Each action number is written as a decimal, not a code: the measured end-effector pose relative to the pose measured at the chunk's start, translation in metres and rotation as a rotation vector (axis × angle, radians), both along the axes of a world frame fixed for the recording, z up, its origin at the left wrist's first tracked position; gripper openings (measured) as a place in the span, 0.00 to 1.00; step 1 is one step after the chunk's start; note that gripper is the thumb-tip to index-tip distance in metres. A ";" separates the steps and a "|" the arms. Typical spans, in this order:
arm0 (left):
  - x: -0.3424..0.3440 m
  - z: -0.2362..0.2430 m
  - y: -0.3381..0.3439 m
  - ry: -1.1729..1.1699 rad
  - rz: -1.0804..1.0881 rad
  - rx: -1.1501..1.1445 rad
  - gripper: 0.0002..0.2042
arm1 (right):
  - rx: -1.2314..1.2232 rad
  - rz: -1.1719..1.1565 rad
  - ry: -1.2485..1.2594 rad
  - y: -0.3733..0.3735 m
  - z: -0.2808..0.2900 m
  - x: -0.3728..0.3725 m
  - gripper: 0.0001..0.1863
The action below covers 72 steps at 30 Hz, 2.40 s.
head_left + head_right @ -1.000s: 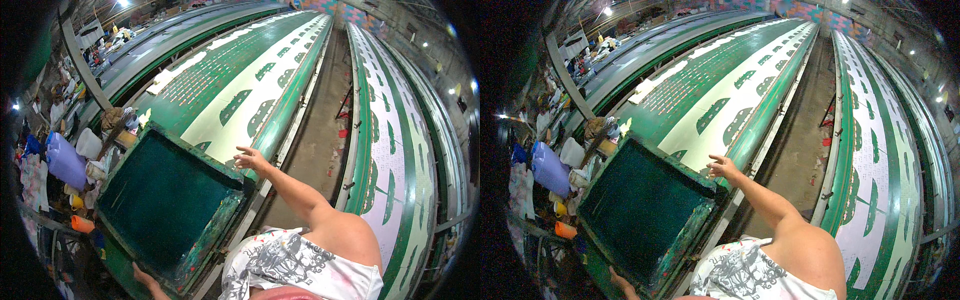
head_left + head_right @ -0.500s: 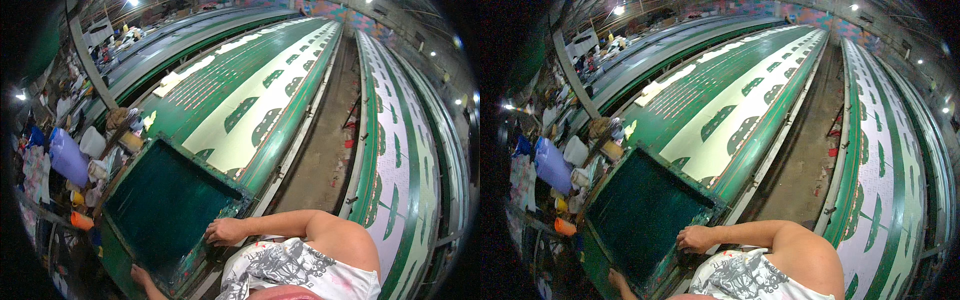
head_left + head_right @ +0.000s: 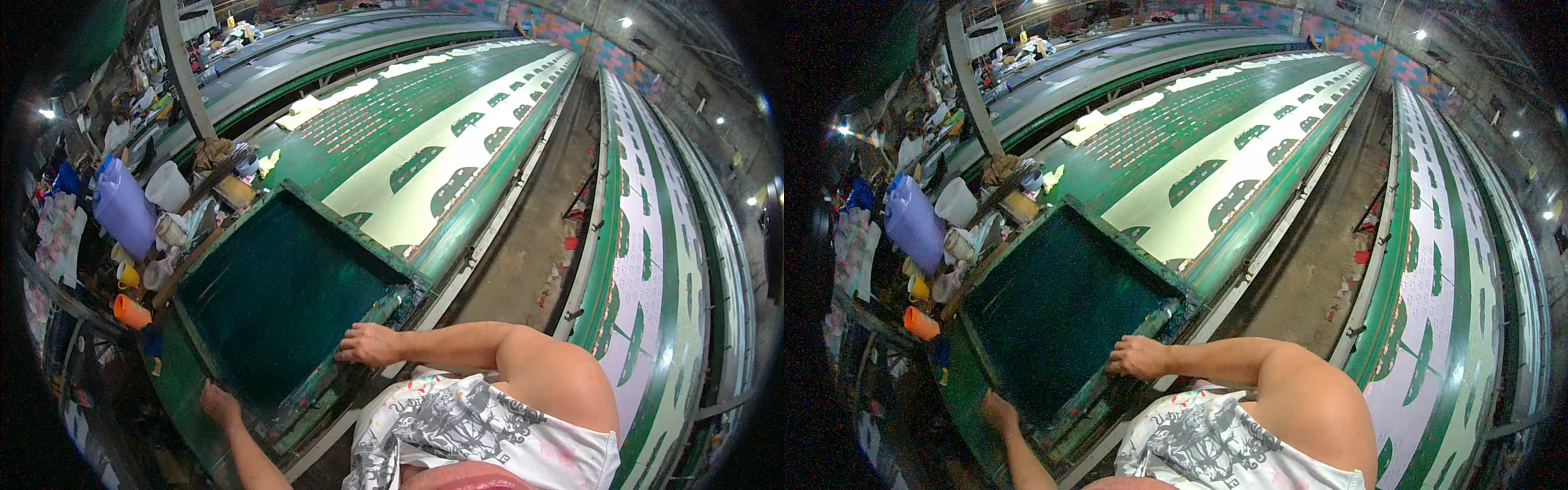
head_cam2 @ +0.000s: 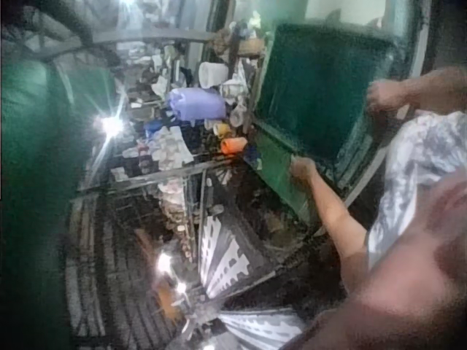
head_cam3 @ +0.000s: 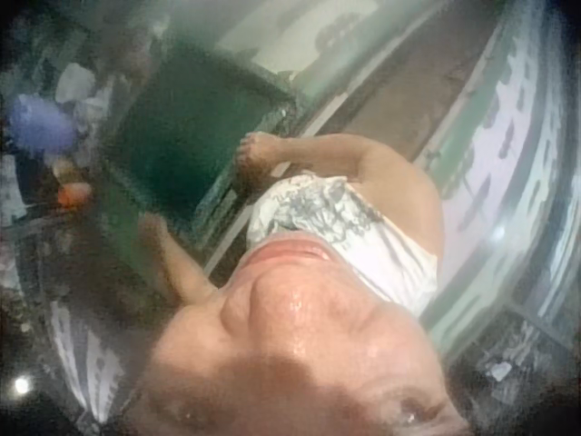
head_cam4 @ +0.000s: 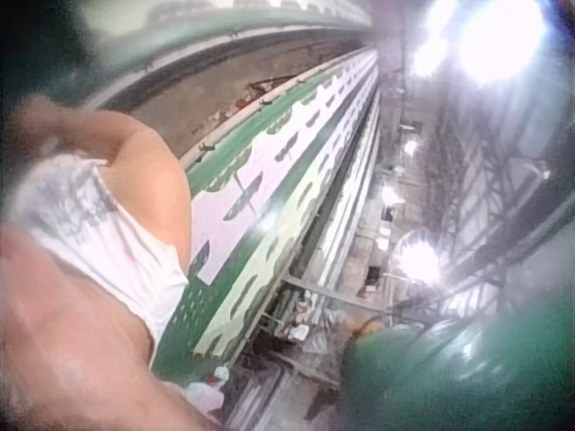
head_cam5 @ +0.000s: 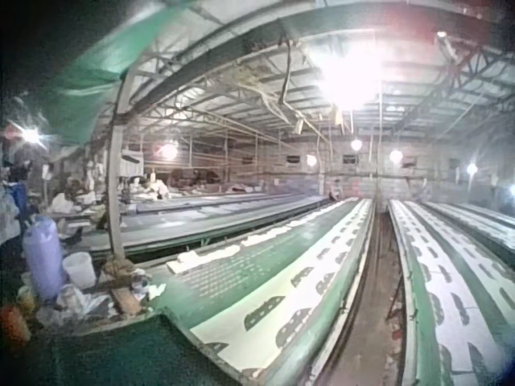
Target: The person uses a squeegee to pull green ink across a screen printing frame, repeatedly applying ink to a patterned surface on a long table. The person lifts and repositions the screen between strokes to continue printing along the length of the table.
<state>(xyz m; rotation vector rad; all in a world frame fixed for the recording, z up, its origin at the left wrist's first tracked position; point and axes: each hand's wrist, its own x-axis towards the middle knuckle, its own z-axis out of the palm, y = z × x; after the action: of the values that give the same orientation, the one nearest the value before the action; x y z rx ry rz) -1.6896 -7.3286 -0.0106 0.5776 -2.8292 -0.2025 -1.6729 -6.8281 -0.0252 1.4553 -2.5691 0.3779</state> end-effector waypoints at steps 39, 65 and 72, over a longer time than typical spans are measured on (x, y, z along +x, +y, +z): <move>-0.004 0.005 0.020 -0.072 0.057 0.127 0.31 | 0.146 -0.213 -0.065 -0.070 0.029 -0.008 0.33; 0.005 -0.009 0.017 0.028 0.143 -0.002 0.31 | 0.139 -0.291 -0.103 -0.181 0.053 -0.397 0.22; 0.002 -0.007 0.014 0.036 0.122 0.008 0.30 | 0.138 -0.191 -0.084 -0.153 0.040 -0.393 0.20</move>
<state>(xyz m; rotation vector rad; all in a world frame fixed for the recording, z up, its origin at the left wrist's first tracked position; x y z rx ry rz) -1.6881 -7.3142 -0.0173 0.7384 -2.7484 -0.1997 -2.0657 -6.9807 0.0143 1.2429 -2.8223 0.2444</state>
